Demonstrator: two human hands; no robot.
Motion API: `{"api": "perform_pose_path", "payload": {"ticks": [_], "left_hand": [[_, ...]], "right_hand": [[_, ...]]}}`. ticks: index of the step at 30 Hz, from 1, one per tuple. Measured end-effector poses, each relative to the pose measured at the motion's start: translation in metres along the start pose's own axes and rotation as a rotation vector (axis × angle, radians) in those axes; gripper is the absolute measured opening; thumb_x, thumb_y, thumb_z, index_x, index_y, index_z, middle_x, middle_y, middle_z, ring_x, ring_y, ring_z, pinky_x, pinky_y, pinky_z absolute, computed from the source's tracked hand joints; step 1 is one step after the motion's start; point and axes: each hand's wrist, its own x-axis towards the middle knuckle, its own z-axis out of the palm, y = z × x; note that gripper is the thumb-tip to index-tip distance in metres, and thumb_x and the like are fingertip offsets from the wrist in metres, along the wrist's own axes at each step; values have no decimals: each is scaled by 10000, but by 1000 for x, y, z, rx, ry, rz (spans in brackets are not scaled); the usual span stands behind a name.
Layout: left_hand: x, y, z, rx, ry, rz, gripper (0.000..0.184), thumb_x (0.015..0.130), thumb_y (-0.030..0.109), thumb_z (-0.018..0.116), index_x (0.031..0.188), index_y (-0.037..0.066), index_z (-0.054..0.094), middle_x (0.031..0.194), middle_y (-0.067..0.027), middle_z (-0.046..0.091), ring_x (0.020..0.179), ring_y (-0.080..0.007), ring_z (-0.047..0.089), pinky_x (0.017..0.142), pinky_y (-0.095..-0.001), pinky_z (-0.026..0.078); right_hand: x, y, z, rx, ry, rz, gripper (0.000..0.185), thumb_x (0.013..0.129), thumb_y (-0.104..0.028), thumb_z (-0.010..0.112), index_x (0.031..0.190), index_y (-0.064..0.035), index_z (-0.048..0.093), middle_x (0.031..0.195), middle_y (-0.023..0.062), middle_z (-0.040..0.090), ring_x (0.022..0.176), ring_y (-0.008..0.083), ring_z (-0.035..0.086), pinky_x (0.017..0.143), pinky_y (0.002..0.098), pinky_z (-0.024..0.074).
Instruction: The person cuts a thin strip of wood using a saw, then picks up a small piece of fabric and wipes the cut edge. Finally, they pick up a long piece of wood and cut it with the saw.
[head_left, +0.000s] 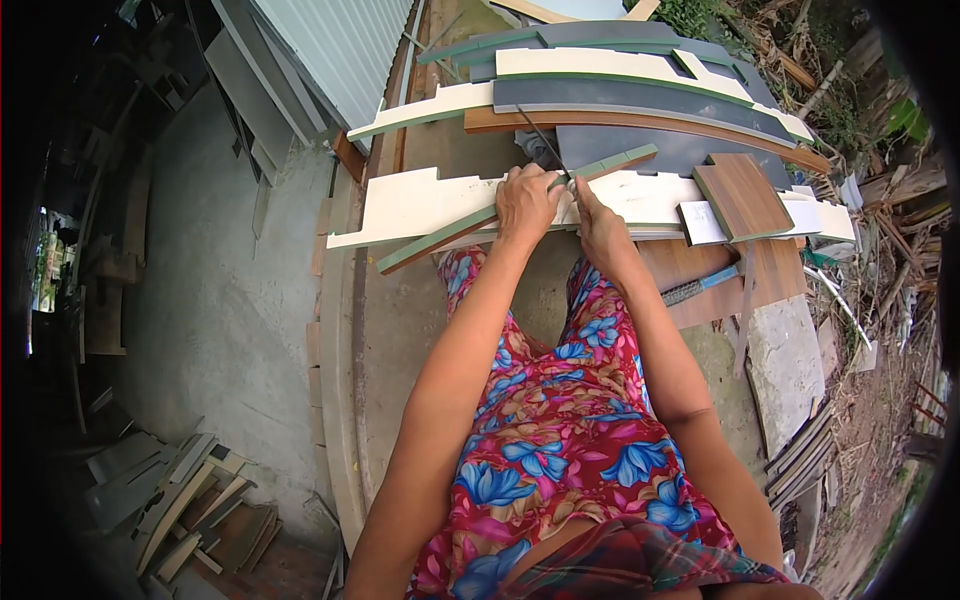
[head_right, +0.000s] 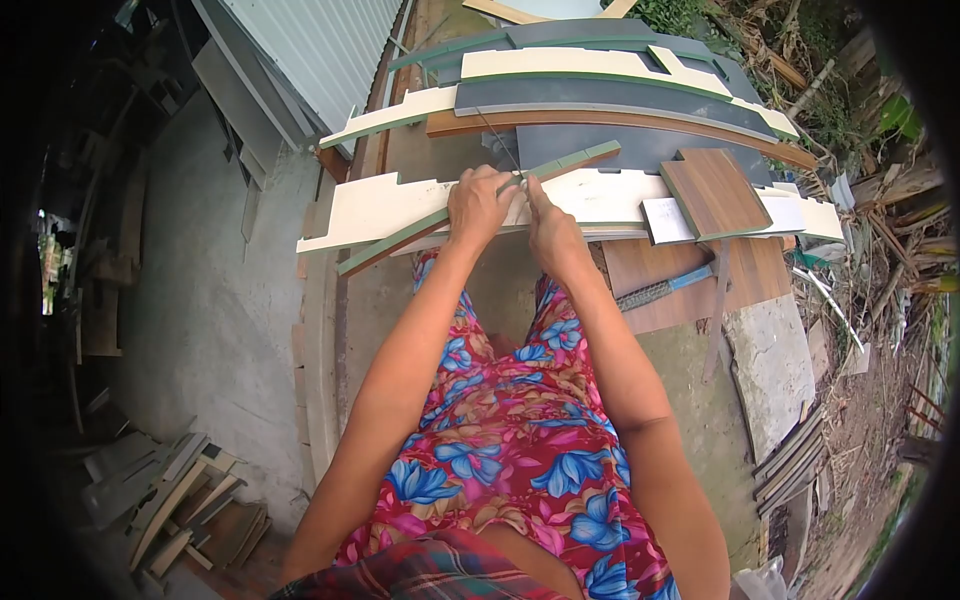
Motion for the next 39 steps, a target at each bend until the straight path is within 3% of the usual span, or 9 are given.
{"api": "perform_pose_path", "payload": {"ticks": [7,13,15,21,23,29,32,35,39], "left_hand": [[-1,-2,5,-35,5,7,211,783,222,769,955,101,756,916,-72,674,889,-304,607,771,-449,481],[-1,0,3,-21,-2,24,223,787,211,757,967,78,757,915,-82,677,870,-329,615,756,-451,501],[0,-1,2,-9,9,19,218,787,206,758,967,84,757,912,-80,676,871,-327,615,754,-451,501],[0,1,1,-14,2,15,217,783,209,759,964,89,756,907,-76,674,873,-324,615,754,-452,500],[-1,2,1,-21,1,16,217,783,212,758,961,87,755,908,-76,674,874,-324,614,758,-451,500],[-1,-2,3,-31,0,48,216,788,210,754,962,82,753,917,-82,672,875,-326,612,762,-453,500],[-1,-1,3,-24,-12,34,220,788,209,753,965,77,753,917,-84,674,875,-331,613,762,-458,501],[-1,0,0,-8,-14,23,222,788,210,753,965,75,753,912,-86,676,873,-337,614,761,-459,504],[-2,1,1,-11,1,27,218,789,210,754,962,78,754,910,-86,677,871,-338,617,758,-457,507]], "right_hand": [[-99,-24,-41,33,-31,92,461,1010,-98,420,1469,-59,394,1087,377,595,1102,493,562,876,516,480],[-37,-26,-37,-65,-122,153,460,1012,-107,405,1467,-40,388,1142,368,588,1126,478,565,926,498,469],[-1,-21,-21,-16,-153,196,461,1000,-75,461,1451,4,410,1212,342,584,1191,463,546,971,393,463],[-28,1,-9,-6,8,-22,470,995,-58,406,1463,-18,388,1117,386,583,1116,498,559,917,494,469],[-67,-24,-36,-4,-133,218,473,998,-53,412,1470,-31,384,1168,388,562,1133,490,556,916,489,472],[-94,-30,-56,-3,-84,86,483,995,-64,436,1473,-39,376,1108,368,594,1089,501,569,886,514,469],[-33,-29,-40,-63,-188,229,471,1007,-74,425,1471,-4,375,1263,344,553,1230,432,538,1015,402,439],[3,-13,-14,-6,-136,191,473,1005,-82,433,1471,-20,382,1247,353,549,1198,464,533,985,411,454],[-35,-5,-13,-22,-42,77,487,994,-78,407,1479,-64,365,1054,381,587,984,527,581,818,554,462]]}}
